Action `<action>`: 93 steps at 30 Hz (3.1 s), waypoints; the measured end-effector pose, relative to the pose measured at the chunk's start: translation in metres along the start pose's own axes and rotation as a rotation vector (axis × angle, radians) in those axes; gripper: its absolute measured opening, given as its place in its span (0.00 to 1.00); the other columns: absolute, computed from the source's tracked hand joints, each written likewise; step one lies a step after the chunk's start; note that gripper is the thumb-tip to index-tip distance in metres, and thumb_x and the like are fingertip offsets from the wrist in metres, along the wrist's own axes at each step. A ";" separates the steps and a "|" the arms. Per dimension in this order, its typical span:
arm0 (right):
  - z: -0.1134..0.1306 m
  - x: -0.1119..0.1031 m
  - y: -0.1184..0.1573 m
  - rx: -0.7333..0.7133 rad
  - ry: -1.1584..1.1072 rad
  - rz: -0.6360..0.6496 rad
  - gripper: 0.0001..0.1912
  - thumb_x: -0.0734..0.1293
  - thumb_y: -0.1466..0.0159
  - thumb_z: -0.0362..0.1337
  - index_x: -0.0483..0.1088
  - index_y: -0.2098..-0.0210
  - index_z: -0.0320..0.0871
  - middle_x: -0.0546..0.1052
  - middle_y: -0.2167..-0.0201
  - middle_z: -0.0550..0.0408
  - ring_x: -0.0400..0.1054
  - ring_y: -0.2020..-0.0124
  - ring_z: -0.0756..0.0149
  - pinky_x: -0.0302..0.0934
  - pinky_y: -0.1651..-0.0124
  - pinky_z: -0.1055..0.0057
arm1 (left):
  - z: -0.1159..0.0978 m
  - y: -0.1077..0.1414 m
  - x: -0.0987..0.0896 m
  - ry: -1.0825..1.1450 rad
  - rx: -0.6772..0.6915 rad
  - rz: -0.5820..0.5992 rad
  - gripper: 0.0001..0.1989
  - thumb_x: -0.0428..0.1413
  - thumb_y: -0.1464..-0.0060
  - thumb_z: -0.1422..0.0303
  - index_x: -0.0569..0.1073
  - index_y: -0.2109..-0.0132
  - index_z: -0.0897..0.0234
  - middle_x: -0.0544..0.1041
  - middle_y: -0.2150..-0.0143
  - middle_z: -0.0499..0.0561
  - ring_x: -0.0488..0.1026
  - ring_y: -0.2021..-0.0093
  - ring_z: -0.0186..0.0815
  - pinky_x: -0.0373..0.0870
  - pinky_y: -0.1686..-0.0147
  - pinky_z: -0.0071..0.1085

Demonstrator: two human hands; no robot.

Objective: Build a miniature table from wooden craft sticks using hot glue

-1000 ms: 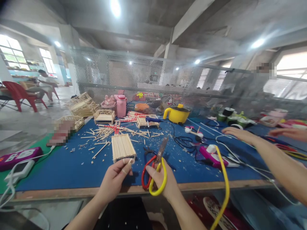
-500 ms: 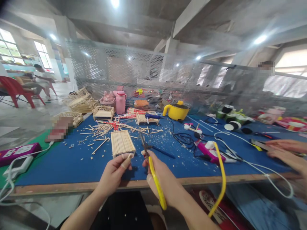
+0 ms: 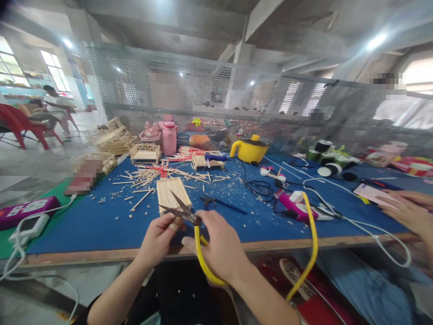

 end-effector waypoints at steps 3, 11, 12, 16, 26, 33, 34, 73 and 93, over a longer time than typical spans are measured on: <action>0.000 0.001 -0.001 -0.003 0.004 -0.027 0.24 0.68 0.42 0.43 0.63 0.49 0.43 0.71 0.55 0.47 0.67 0.52 0.55 0.62 0.50 0.59 | 0.001 0.000 0.001 0.012 -0.008 -0.002 0.15 0.52 0.43 0.61 0.74 0.70 0.67 0.75 0.73 0.50 0.69 0.69 0.33 0.65 0.65 0.26; 0.007 0.000 0.000 -0.094 0.037 -0.102 0.24 0.68 0.43 0.44 0.63 0.50 0.40 0.71 0.55 0.45 0.65 0.53 0.54 0.61 0.50 0.57 | -0.002 0.001 0.000 -0.016 0.022 -0.003 0.15 0.52 0.43 0.62 0.75 0.71 0.67 0.76 0.73 0.49 0.69 0.70 0.31 0.64 0.67 0.25; 0.007 0.000 0.000 -0.101 0.044 -0.108 0.25 0.69 0.43 0.44 0.63 0.49 0.40 0.71 0.55 0.45 0.65 0.53 0.54 0.60 0.50 0.56 | -0.002 0.001 -0.001 -0.022 0.025 -0.003 0.15 0.52 0.43 0.62 0.75 0.72 0.67 0.76 0.74 0.49 0.69 0.71 0.31 0.64 0.67 0.25; 0.006 0.000 0.000 -0.104 0.057 -0.121 0.29 0.70 0.44 0.46 0.62 0.48 0.41 0.71 0.55 0.45 0.64 0.53 0.52 0.60 0.49 0.55 | -0.002 0.000 -0.002 -0.043 0.026 -0.008 0.16 0.52 0.43 0.62 0.74 0.74 0.67 0.75 0.74 0.49 0.69 0.70 0.32 0.64 0.67 0.25; 0.008 0.003 0.001 -0.115 0.101 -0.090 0.27 0.68 0.42 0.47 0.64 0.48 0.39 0.70 0.56 0.42 0.65 0.54 0.52 0.61 0.50 0.54 | 0.000 0.002 -0.003 -0.141 0.045 -0.033 0.16 0.52 0.43 0.64 0.73 0.76 0.66 0.75 0.77 0.49 0.68 0.73 0.32 0.64 0.69 0.25; 0.002 -0.002 0.004 -0.139 0.206 -0.027 0.26 0.64 0.39 0.48 0.65 0.48 0.36 0.72 0.59 0.42 0.68 0.58 0.54 0.64 0.53 0.58 | -0.003 0.002 0.000 -0.218 0.132 -0.002 0.15 0.51 0.43 0.67 0.74 0.76 0.66 0.76 0.76 0.49 0.71 0.72 0.32 0.64 0.69 0.25; 0.001 -0.002 0.006 -0.132 0.220 -0.017 0.25 0.63 0.38 0.48 0.65 0.48 0.37 0.73 0.60 0.43 0.69 0.59 0.54 0.64 0.55 0.59 | -0.003 0.003 0.001 -0.223 0.140 0.009 0.15 0.51 0.43 0.67 0.74 0.75 0.66 0.76 0.76 0.49 0.71 0.72 0.32 0.64 0.69 0.25; 0.010 0.004 0.012 0.044 0.194 -0.114 0.27 0.68 0.43 0.49 0.63 0.50 0.40 0.72 0.59 0.44 0.66 0.57 0.53 0.60 0.54 0.58 | 0.004 -0.001 -0.002 0.147 -0.072 -0.064 0.13 0.62 0.54 0.61 0.80 0.64 0.65 0.79 0.69 0.50 0.70 0.73 0.31 0.70 0.69 0.27; 0.002 0.004 0.016 0.045 0.226 -0.029 0.19 0.66 0.40 0.47 0.67 0.54 0.42 0.75 0.65 0.48 0.72 0.64 0.56 0.62 0.63 0.65 | 0.006 0.001 -0.006 -0.014 -0.023 -0.082 0.07 0.58 0.52 0.67 0.81 0.70 0.63 0.74 0.78 0.46 0.65 0.76 0.30 0.64 0.72 0.25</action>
Point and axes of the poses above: each hand's wrist, its own y-axis away from the middle knuckle, its own x-axis out of the palm, z = x × y, the point moved 8 cm from there along -y, towards the middle knuckle
